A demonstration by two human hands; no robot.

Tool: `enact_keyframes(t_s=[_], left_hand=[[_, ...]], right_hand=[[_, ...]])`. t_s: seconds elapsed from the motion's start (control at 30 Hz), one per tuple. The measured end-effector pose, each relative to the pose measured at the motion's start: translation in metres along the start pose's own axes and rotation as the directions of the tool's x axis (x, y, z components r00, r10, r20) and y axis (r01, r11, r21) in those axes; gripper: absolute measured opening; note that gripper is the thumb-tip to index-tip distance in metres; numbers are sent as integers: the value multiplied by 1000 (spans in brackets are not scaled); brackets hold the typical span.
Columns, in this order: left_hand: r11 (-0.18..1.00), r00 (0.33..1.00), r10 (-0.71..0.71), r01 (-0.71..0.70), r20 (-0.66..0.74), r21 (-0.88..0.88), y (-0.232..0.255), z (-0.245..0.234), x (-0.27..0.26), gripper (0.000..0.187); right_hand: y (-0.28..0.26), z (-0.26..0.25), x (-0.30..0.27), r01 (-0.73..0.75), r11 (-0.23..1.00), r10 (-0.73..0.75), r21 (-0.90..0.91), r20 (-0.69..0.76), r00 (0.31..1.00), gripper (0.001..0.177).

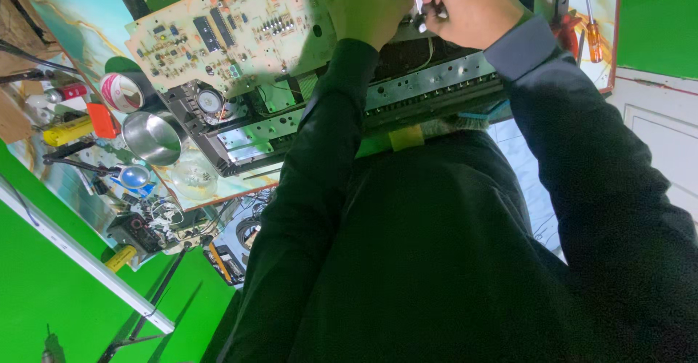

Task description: The person works on an open electronic device, using a screwdriver to manipulate components on a circuit board. They remove a board, place it aside, and then reinsert it, continuing to adjust parts with the tool.

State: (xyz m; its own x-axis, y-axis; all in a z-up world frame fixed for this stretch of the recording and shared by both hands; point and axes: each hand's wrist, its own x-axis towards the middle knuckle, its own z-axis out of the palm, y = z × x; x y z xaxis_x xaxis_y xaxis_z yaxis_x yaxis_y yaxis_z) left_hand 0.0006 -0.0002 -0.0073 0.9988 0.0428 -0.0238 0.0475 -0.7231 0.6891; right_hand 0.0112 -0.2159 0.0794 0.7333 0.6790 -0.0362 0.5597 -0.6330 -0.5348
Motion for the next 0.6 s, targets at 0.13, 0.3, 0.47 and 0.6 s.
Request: enact_keyframes(t_s=[0.13, 0.3, 0.47, 0.6], left_hand=[[999, 998, 40, -39, -57, 14, 6, -5, -1, 54], [999, 999, -37, 37, 30, 6, 7, -5, 0, 53], [998, 995, 63, -63, -83, 5, 6, -4, -2, 57], [999, 1000, -6, 7, 8, -36, 10, -9, 0, 53]], right_hand=[[-1, 1, 4, -14, 998, 16, -67, 28, 999, 18], [-7, 4, 7, -119, 954, 170, -275, 170, 971, 34], [0, 9, 7, -19, 966, 46, -258, 101, 994, 22], [-1, 6, 6, 70, 992, -69, -103, 9, 998, 16]])
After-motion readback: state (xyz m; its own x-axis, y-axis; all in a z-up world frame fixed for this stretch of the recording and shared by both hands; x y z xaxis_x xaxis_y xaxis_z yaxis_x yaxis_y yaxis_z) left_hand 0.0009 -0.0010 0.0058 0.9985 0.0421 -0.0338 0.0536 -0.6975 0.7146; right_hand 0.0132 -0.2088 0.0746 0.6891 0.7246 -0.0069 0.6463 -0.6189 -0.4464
